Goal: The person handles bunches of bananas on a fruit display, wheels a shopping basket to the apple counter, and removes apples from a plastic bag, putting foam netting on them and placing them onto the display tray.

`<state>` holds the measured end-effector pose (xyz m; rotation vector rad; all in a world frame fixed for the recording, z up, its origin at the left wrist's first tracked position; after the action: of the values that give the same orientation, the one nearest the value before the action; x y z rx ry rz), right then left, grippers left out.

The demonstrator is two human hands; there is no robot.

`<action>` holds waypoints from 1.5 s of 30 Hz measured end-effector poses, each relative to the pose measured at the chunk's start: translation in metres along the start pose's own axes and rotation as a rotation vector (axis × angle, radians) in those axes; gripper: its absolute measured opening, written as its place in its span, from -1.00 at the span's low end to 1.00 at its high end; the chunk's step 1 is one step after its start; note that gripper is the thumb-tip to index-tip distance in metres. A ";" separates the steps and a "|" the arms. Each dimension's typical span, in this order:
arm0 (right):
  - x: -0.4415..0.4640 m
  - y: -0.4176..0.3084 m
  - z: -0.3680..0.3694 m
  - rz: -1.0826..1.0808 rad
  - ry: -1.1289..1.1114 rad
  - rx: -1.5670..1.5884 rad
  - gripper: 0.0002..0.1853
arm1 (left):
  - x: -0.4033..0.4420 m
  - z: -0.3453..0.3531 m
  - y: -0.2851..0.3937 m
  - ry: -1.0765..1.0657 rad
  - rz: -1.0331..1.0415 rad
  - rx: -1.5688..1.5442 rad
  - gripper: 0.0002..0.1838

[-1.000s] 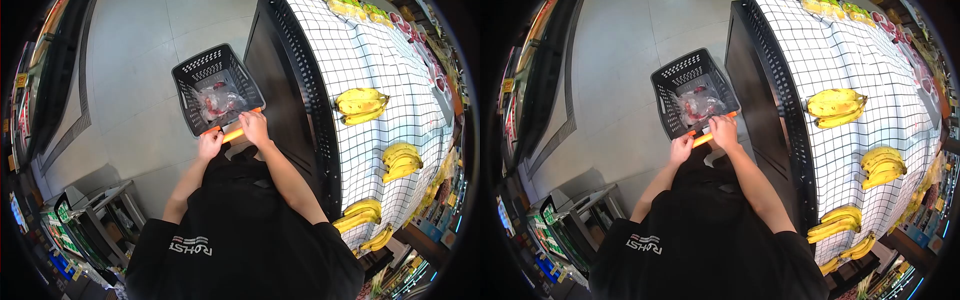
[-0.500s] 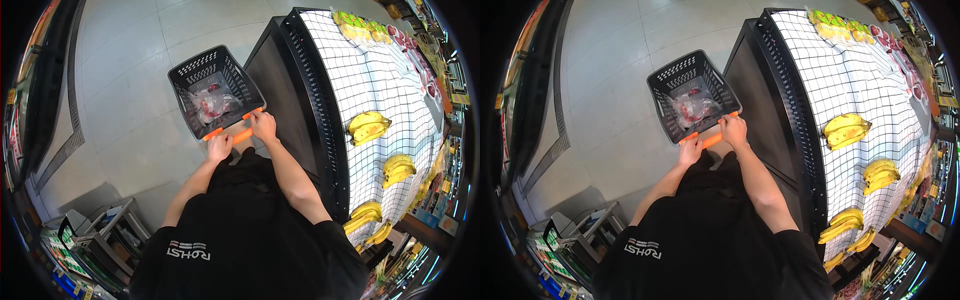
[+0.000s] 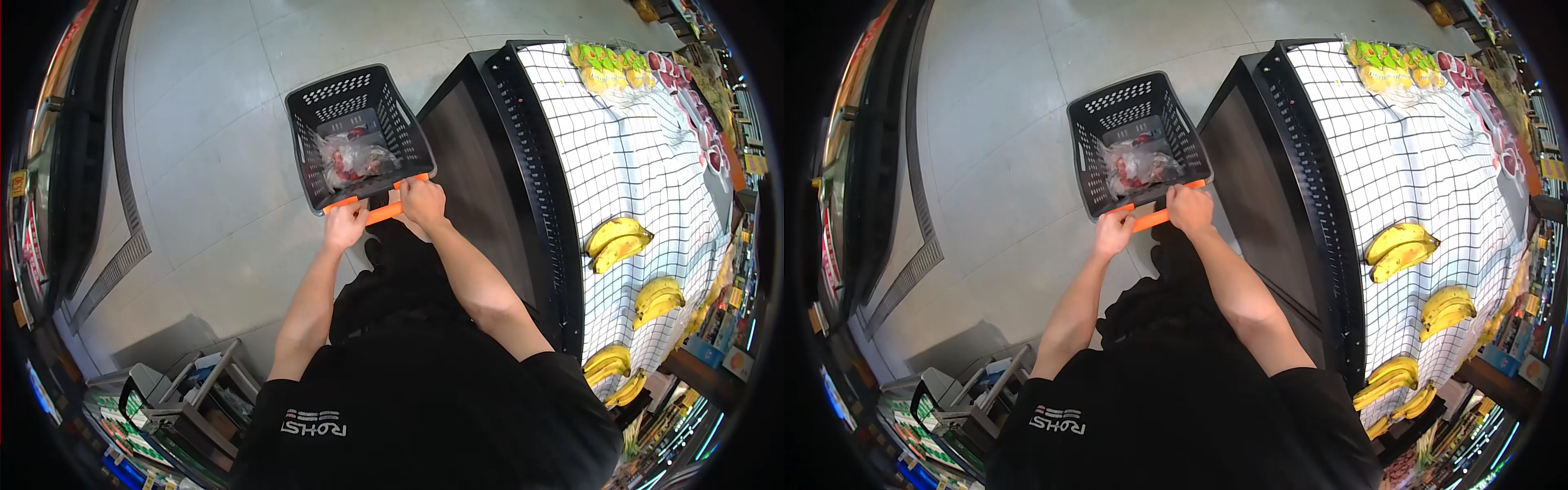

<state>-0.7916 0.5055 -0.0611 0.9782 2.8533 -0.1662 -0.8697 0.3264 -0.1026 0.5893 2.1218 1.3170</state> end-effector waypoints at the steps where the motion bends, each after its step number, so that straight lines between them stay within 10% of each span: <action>1: 0.009 -0.005 -0.001 0.004 0.003 0.003 -0.64 | 0.010 -0.007 -0.001 -0.003 0.004 0.003 -0.70; 12: 0.110 -0.054 0.022 -0.270 -0.559 -0.073 -0.53 | 0.123 -0.078 -0.010 -0.080 0.077 0.109 -0.69; 45: 0.340 -0.102 -0.060 0.575 -0.149 0.386 -0.53 | 0.480 -0.145 0.086 -0.610 0.322 0.163 -0.70</action>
<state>-1.1254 0.6391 -0.0463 1.7236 2.3285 -0.7073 -1.3167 0.5691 -0.0851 1.2629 1.6728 0.9505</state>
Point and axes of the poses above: each hand's wrist, its own x-axis towards the middle knuckle, its own z-axis out of the palm, y = z × x, the point moved 4 cm from there along x, towards the middle knuckle, and after that the axes turned 13 degrees about -x, right-handed, at the moved point
